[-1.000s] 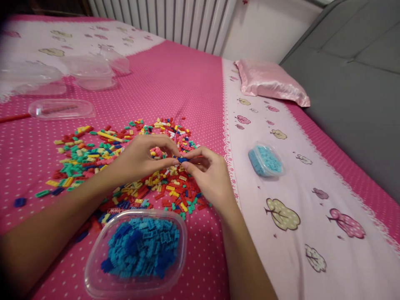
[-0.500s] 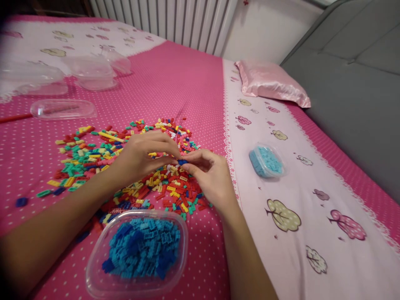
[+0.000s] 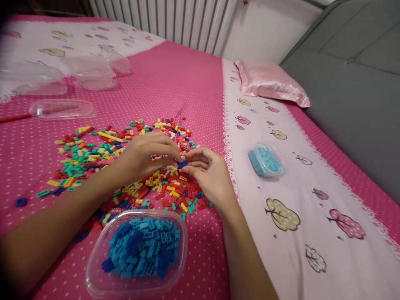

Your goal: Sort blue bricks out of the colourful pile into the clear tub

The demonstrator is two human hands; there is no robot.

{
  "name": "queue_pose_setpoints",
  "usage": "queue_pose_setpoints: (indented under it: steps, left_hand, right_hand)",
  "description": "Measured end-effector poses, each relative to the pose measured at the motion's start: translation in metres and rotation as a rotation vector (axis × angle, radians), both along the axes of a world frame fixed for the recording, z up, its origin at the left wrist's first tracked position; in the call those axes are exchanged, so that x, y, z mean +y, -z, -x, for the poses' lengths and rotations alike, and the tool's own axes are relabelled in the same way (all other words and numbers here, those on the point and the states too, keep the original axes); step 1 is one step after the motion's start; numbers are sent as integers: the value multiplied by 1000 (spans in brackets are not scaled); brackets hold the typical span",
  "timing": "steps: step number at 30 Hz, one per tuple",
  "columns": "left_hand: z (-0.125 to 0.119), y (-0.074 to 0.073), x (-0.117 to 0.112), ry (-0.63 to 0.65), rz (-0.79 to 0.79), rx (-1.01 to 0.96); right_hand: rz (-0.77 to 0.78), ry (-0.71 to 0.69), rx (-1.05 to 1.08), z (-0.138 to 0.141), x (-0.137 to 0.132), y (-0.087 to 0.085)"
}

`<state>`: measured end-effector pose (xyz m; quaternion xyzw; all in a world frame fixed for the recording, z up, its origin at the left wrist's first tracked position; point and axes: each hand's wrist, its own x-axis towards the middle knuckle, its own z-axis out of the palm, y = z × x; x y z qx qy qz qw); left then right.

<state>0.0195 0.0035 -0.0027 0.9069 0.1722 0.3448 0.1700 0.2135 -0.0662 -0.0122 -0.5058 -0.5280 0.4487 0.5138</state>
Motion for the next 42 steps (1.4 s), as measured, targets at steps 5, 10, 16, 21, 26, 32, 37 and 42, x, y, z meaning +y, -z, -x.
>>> queue_pose_setpoints:
  steps: [5, 10, 16, 21, 26, 32, 37, 42]
  left_hand:
    - [-1, -3, -2, -2, 148, -35]
    - [-2, -4, -3, 26, 266, -69]
    - [-1, -5, -2, 49, 345, -37]
    - [-1, -5, -3, 20, 398, -28]
    - [-1, -5, -3, 26, 502, -11]
    - [0, -3, -1, -117, 571, 23]
    - [-1, 0, -2, -173, 569, 53]
    - [-2, 1, -2, -194, 555, 71]
  right_hand:
    - [4, -32, 21, -3, 0, 0]
    - [60, -60, 57, -4, -1, -2]
    - [111, -98, 92, -2, -2, -5]
    - [96, -106, 93, -2, -3, -5]
    - [68, -96, 84, 2, -1, -3]
    - [47, -50, -415, -22, -11, -13]
    - [246, -357, -771, -45, -23, -22]
    - [283, -482, -781, -38, -21, -16]
